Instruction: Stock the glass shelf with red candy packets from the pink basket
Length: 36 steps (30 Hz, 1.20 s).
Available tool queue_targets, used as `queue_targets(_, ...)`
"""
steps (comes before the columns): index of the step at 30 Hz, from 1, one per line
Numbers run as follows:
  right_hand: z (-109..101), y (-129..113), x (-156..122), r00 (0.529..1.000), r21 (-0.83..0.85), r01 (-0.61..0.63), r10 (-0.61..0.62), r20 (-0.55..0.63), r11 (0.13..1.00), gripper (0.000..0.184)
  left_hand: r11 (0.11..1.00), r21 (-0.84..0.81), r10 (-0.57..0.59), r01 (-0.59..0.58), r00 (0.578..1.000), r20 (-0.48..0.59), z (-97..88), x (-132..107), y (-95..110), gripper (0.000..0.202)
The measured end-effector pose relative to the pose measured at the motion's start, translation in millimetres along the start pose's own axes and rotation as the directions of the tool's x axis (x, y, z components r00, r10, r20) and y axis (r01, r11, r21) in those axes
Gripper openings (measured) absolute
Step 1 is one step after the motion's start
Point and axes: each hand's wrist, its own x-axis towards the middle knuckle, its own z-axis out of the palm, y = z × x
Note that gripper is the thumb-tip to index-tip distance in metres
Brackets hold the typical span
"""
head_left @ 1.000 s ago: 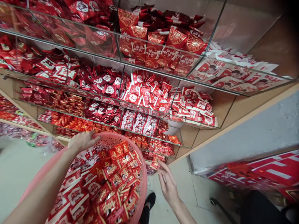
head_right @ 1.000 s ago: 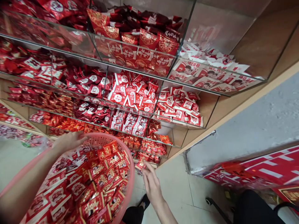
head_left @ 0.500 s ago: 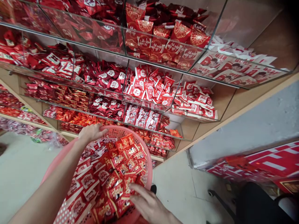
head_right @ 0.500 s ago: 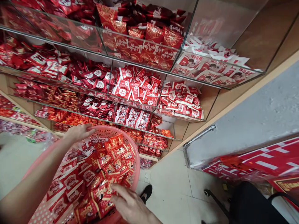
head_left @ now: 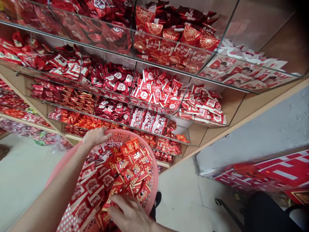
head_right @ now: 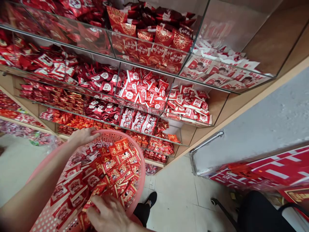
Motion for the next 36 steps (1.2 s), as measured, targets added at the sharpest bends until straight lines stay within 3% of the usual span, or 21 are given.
queue_targets(9,17.9,-11.6,7.8,1.000,-0.078,0.008,-0.006,0.017,0.997,0.008,1.000,0.010,0.004,-0.004,1.000,0.001,-0.1,-1.5,-1.4,0.079)
queue_targets(17,39.3,-14.8,14.2,0.997,-0.091,0.079,-0.077,0.030,0.993,0.020,1.000,-0.011,0.016,-0.016,1.000,0.000,-3.8,-1.2,7.8,0.078)
queue_targets(19,33.8,-10.6,14.4,0.999,-0.038,0.041,-0.042,-0.033,0.998,0.023,1.000,-0.008,0.023,-0.023,1.000,-0.002,-2.4,0.0,7.0,0.078)
queue_targets(21,20.9,4.8,12.5,0.984,0.051,-0.035,0.043,-0.170,0.998,0.022,1.000,-0.010,0.020,-0.020,1.000,-0.012,-0.2,1.2,5.0,0.079)
queue_targets(22,12.8,18.3,10.0,0.962,0.113,-0.089,0.115,-0.249,0.990,0.020,1.000,-0.012,0.016,-0.017,1.000,-0.018,1.0,1.7,3.9,0.079)
queue_targets(24,-2.9,57.6,0.3,0.873,0.268,-0.238,0.326,-0.362,0.934,0.018,1.000,-0.019,0.015,-0.015,1.000,-0.022,3.1,2.3,1.6,0.079)
queue_targets(27,-15.2,138.3,-24.9,0.668,0.372,-0.539,0.653,-0.358,0.756,0.023,1.000,-0.023,0.020,-0.020,1.000,-0.016,3.8,1.5,-0.4,0.076)
queue_targets(29,-13.8,193.9,-43.9,0.483,0.289,-0.796,0.846,-0.226,0.532,0.025,1.000,-0.018,0.013,-0.013,1.000,-0.003,2.5,0.2,-0.3,0.072)
queue_targets(32,-3.4,259.0,-64.4,0.344,0.219,-0.902,0.926,-0.156,0.372,0.028,1.000,-0.003,-0.004,0.004,1.000,0.016,0.5,-1.2,0.7,0.070)
queue_targets(36,12.6,304.7,-68.3,0.227,0.108,-0.965,0.969,-0.095,0.237,0.032,1.000,0.020,-0.006,0.005,1.000,0.029,1.3,-0.4,0.4,0.074)
